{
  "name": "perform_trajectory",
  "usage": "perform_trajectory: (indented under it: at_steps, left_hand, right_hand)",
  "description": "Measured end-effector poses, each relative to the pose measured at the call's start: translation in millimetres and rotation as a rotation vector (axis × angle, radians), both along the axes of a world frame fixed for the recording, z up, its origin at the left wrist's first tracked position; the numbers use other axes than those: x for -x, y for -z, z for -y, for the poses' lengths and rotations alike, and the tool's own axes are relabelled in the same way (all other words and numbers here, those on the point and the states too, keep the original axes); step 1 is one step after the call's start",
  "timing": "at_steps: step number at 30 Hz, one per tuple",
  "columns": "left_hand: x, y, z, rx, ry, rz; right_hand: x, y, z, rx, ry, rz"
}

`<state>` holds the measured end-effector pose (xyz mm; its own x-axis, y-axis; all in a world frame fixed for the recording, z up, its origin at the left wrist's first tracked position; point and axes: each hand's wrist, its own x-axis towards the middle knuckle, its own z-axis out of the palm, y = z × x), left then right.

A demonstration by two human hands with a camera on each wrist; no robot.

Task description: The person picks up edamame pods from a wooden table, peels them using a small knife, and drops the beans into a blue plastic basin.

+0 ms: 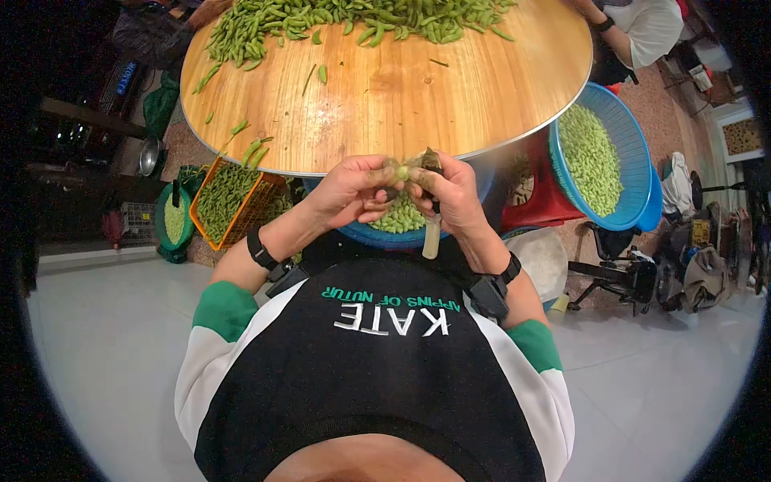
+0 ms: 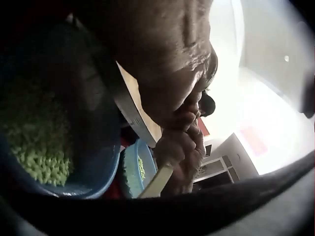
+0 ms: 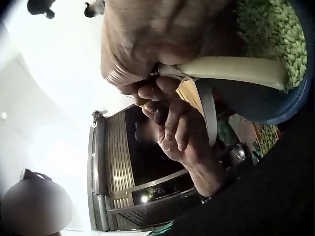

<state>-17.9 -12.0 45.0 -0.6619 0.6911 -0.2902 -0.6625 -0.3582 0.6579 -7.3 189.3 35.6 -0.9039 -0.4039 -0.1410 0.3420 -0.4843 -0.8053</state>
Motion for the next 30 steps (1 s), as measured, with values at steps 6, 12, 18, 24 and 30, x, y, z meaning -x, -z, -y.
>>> perform_trajectory:
  at_steps: [6,12,18,24,30]
  left_hand:
    - [5,10,-6,0.421,-0.083,-0.608]
    - [4,-7,-6,0.331,-0.017,-0.392]
    - [6,-4,-2,0.391,0.012,-0.386]
    - [6,-16,1,0.440,0.087,-0.270]
    - [0,-2,-7,0.567,0.022,-0.581]
  right_hand:
    - [-1,5,4,-0.093,0.013,0.077]
    - [-2,8,-1,0.120,-0.091,0.196]
    - [-7,0,0,0.044,-0.060,0.146]
    - [-5,4,0,-0.155,0.016,0.026]
    - [-4,13,1,-0.413,0.045,-0.156]
